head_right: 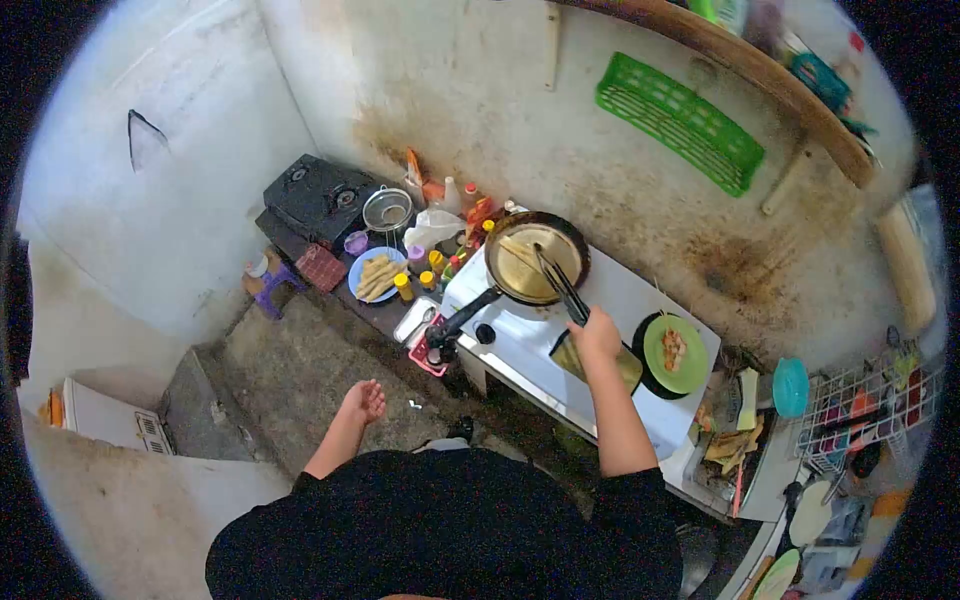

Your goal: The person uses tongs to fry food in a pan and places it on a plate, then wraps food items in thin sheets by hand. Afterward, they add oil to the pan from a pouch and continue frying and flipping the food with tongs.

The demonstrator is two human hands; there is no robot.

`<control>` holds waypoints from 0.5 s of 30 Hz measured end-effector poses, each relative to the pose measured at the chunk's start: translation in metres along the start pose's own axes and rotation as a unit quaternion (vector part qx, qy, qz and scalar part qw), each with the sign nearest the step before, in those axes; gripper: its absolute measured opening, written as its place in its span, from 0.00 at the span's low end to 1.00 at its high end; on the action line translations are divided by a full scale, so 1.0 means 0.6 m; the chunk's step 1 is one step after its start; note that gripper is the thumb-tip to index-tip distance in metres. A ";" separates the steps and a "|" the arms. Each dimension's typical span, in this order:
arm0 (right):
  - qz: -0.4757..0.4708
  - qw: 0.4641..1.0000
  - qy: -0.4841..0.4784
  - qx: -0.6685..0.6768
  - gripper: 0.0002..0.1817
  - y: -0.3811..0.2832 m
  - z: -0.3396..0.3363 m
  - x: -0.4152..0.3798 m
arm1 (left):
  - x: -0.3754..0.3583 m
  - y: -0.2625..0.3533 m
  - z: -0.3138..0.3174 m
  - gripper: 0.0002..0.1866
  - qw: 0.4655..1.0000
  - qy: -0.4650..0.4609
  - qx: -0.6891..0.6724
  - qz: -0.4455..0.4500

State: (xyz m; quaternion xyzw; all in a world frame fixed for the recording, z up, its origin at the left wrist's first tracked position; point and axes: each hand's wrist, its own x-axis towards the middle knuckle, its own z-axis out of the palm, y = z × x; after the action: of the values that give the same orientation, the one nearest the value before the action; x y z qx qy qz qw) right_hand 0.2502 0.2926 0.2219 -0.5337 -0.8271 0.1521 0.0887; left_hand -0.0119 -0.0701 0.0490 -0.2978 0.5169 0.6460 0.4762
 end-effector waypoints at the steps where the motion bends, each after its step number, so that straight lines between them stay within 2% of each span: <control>1: 0.010 1.000 -0.011 -0.023 0.21 -0.012 0.013 0.001 | 0.018 0.021 -0.004 0.05 1.000 0.001 0.002 0.005; 5: 0.052 0.992 -0.036 -0.105 0.21 -0.060 0.036 -0.001 | 0.065 0.093 0.003 0.05 0.999 0.014 0.043 -0.016; 9: 0.089 0.981 -0.032 -0.170 0.19 -0.104 0.012 -0.023 | 0.116 0.126 0.020 0.06 0.994 -0.043 0.088 -0.044; 15: 0.070 0.967 -0.016 -0.246 0.14 -0.069 0.013 0.001 | 0.138 0.134 0.087 0.07 0.992 -0.053 0.103 -0.052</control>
State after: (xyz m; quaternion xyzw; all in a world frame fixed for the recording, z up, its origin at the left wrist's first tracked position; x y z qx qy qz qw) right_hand 0.2121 0.2761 0.2292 -0.5930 -0.8012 -0.0415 -0.0692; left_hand -0.1112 0.0041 0.0225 -0.2393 0.5386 0.5787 0.5637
